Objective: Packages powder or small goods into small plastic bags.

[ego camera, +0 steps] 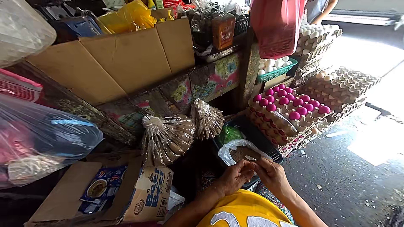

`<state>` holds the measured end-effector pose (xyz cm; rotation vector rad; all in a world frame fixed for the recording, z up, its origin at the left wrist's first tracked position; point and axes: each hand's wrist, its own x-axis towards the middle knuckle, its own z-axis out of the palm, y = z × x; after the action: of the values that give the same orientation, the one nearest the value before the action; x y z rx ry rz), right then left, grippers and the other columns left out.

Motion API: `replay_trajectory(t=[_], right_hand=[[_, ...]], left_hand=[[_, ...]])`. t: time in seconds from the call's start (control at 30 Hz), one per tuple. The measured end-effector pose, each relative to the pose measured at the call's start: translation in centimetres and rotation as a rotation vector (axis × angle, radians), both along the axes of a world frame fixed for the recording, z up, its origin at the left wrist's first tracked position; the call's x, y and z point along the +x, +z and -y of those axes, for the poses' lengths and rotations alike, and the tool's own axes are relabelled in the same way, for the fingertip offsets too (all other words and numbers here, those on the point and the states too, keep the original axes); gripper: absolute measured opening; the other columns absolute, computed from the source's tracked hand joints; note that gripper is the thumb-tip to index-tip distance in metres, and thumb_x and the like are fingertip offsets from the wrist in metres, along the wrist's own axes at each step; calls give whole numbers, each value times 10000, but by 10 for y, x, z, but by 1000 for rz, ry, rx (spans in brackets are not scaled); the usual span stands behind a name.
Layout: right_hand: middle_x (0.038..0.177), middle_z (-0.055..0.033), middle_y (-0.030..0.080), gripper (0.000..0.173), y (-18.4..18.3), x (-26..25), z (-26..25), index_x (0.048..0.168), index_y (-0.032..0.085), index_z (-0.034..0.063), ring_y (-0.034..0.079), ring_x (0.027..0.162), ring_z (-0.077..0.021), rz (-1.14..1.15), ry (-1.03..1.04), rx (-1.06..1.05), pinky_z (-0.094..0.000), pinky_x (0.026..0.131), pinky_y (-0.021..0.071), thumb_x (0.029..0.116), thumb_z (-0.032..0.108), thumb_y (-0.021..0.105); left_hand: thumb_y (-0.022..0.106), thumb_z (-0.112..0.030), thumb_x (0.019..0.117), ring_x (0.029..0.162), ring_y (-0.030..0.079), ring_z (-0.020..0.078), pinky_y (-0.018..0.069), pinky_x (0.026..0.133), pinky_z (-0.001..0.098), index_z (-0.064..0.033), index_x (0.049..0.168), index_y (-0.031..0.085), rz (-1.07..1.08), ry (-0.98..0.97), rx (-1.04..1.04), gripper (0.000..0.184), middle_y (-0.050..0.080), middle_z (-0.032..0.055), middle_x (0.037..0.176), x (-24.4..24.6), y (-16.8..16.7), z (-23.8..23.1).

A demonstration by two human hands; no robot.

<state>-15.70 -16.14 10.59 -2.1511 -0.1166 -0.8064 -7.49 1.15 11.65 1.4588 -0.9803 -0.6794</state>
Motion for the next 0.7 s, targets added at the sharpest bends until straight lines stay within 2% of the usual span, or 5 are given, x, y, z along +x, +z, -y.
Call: replay_trajectory(t=[0.17, 0.43, 0.5, 0.57, 0.7], right_hand=[[658, -7, 546, 420, 6, 2, 6, 750, 626, 41, 506, 597, -12, 29, -51, 53, -160, 559, 420, 1037, 343, 573], [655, 26, 526, 368, 12, -9, 42, 794, 631, -6, 459, 592, 44, -23, -160, 138, -141, 572, 394, 1035, 266, 572], [651, 29, 517, 355, 5, -6, 35, 772, 616, 13, 464, 589, 28, -70, -159, 150, -162, 570, 397, 1021, 265, 586], [649, -2, 523, 354, 0, -2, 24, 773, 618, 13, 477, 575, -30, -107, -143, 128, -215, 549, 407, 1019, 267, 597], [699, -54, 582, 341, -4, 6, 6, 793, 648, 13, 547, 612, -98, -85, -48, 34, -262, 564, 452, 1023, 262, 607]], left_hand=[[446, -134, 1083, 672, 484, -14, 424, 642, 154, 47, 1070, 620, 70, 71, 20, 251, 545, -19, 792, 1, -2, -2], [455, -193, 1082, 727, 546, 49, 478, 714, 224, 47, 1085, 663, 188, 152, 324, 318, 616, 46, 841, 19, -14, -42], [472, -236, 1081, 1010, 656, 145, 526, 943, 313, 35, 1230, 658, 207, 133, 397, 361, 692, 131, 1103, 24, -17, -46], [477, -282, 1080, 1303, 572, 236, 426, 1134, 400, 9, 1398, 585, 232, 82, 400, 445, 622, 177, 1373, 24, -18, -40], [579, -176, 1031, 1271, 592, 213, 450, 1118, 395, 29, 1432, 526, 232, 69, 238, 454, 645, 165, 1322, 12, -15, -12]])
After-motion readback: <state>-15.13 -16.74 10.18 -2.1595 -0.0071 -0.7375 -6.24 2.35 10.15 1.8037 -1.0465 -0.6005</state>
